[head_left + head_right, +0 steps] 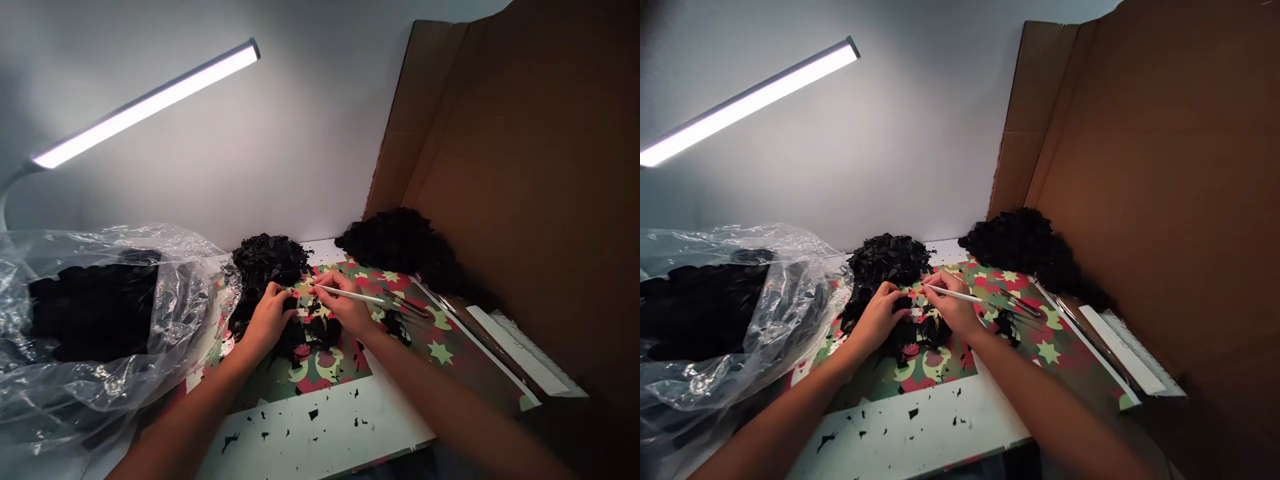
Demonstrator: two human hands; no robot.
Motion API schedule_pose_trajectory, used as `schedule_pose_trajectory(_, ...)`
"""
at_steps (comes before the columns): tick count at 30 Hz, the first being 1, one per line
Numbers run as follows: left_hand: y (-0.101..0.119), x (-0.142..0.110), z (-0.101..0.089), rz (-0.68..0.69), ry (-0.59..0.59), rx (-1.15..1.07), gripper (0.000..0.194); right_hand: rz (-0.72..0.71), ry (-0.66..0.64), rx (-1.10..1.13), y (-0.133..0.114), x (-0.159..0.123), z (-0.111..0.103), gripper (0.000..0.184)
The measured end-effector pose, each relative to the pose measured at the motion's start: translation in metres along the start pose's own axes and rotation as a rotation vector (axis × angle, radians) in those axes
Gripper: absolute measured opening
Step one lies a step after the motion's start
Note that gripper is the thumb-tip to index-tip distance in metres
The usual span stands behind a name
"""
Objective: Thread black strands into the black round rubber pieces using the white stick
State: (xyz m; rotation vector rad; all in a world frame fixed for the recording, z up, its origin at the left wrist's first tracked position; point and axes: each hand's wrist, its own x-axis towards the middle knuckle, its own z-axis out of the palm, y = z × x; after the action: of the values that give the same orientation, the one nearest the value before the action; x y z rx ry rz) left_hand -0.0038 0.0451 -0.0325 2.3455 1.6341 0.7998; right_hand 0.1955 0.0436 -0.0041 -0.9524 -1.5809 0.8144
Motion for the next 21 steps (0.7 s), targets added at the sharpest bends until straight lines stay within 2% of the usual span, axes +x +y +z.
schedule_pose_trajectory(5, 0.006, -0.009, -0.010, -0.019, -0.043, -0.079, 0.025, -0.091, -0.106, -0.080, -0.006, -0.005, 0.002, 0.013)
schedule_pose_trajectory(9, 0.015, -0.017, -0.020, -0.090, -0.044, -0.361, 0.049, -0.230, -0.198, -0.152, -0.013, -0.011, 0.004, 0.013)
schedule_pose_trajectory(13, 0.022, -0.021, -0.020, -0.131, 0.022, -0.548, 0.070, -0.370, -0.292, -0.261, -0.015, -0.017, 0.008, 0.011)
schedule_pose_trajectory(16, 0.024, -0.021, -0.017, -0.139, 0.064, -0.561, 0.078, -0.416, -0.293, -0.330, -0.012, -0.019, 0.011, 0.012)
schedule_pose_trajectory(21, 0.027, -0.025, -0.015, -0.080, 0.093, -0.454, 0.086, -0.439, -0.296, -0.389, -0.007, -0.020, 0.014, 0.013)
